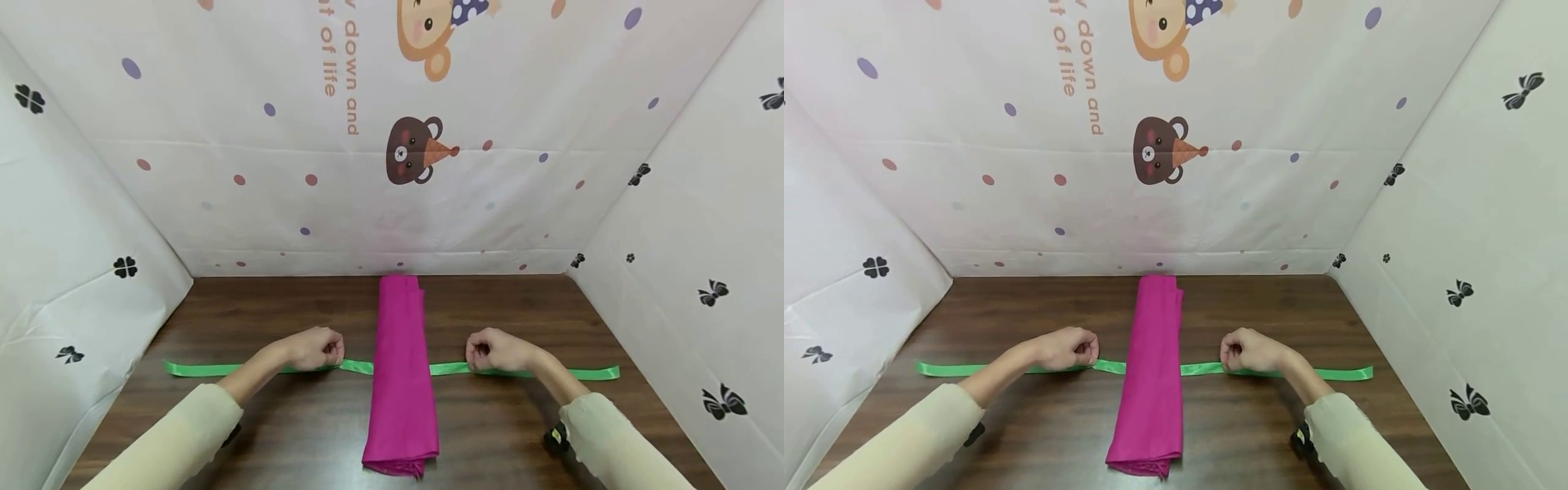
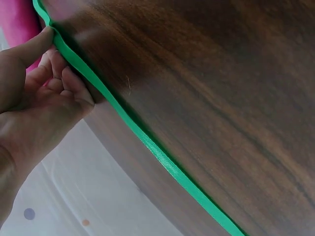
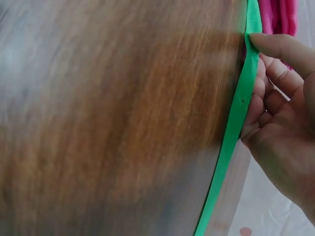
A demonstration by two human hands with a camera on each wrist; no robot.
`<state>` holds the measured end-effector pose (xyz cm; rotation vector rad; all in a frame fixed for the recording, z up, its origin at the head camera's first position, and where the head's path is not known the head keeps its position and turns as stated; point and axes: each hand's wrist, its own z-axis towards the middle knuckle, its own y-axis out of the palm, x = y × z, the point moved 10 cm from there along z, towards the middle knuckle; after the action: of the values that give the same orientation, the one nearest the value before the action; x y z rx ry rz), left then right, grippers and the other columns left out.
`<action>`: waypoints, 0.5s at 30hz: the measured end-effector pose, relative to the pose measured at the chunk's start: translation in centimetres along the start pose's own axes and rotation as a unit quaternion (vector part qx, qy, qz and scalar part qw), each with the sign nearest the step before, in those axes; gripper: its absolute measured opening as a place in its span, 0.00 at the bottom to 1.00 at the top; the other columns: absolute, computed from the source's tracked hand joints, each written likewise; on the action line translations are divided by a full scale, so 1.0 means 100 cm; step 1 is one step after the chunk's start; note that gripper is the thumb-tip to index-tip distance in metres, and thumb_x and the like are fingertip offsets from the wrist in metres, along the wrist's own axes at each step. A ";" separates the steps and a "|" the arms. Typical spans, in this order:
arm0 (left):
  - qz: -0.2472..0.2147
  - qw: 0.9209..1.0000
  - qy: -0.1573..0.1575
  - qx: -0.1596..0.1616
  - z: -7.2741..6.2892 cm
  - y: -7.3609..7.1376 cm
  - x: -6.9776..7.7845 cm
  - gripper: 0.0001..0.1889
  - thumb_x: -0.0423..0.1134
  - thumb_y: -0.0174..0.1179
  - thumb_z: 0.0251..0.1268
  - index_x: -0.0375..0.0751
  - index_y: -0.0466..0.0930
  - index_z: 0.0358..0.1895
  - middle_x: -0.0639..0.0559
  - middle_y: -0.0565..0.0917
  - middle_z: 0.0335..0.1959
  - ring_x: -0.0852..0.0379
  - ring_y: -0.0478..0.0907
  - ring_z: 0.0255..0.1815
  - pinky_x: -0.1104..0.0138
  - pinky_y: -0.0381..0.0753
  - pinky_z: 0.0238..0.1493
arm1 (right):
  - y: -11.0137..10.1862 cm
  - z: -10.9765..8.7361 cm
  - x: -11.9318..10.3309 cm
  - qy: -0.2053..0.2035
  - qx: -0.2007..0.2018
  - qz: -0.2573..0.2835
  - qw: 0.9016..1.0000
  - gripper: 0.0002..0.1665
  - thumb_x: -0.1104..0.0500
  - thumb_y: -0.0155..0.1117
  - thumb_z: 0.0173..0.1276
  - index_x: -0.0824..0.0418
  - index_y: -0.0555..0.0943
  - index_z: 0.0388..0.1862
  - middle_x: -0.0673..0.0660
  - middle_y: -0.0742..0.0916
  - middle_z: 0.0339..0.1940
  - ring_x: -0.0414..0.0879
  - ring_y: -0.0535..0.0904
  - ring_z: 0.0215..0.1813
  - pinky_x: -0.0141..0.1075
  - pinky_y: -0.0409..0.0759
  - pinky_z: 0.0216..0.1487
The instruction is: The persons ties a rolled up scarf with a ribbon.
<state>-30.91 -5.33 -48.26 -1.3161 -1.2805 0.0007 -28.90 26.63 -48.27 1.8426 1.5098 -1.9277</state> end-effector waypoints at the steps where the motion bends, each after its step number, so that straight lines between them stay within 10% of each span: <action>1: -0.001 1.000 0.001 0.000 0.000 0.001 0.000 0.08 0.28 0.59 0.76 0.43 0.82 0.38 0.57 0.77 0.30 0.61 0.72 0.33 0.67 0.73 0.37 | 0.001 -0.001 0.000 0.001 0.001 0.001 1.000 0.10 0.72 0.60 0.71 0.61 0.84 0.39 0.54 0.85 0.34 0.40 0.72 0.33 0.32 0.71 0.36; 15: 0.008 1.000 0.010 0.004 0.001 0.000 0.001 0.07 0.27 0.61 0.74 0.43 0.82 0.37 0.57 0.77 0.30 0.60 0.72 0.32 0.67 0.72 0.37 | 0.002 0.000 0.001 0.003 0.010 -0.005 1.000 0.09 0.72 0.61 0.70 0.60 0.85 0.38 0.52 0.85 0.33 0.39 0.72 0.33 0.31 0.71 0.36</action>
<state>-30.93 -5.20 -48.27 -1.3162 -1.2519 0.0048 -28.77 26.59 -48.42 1.8553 1.5097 -1.9504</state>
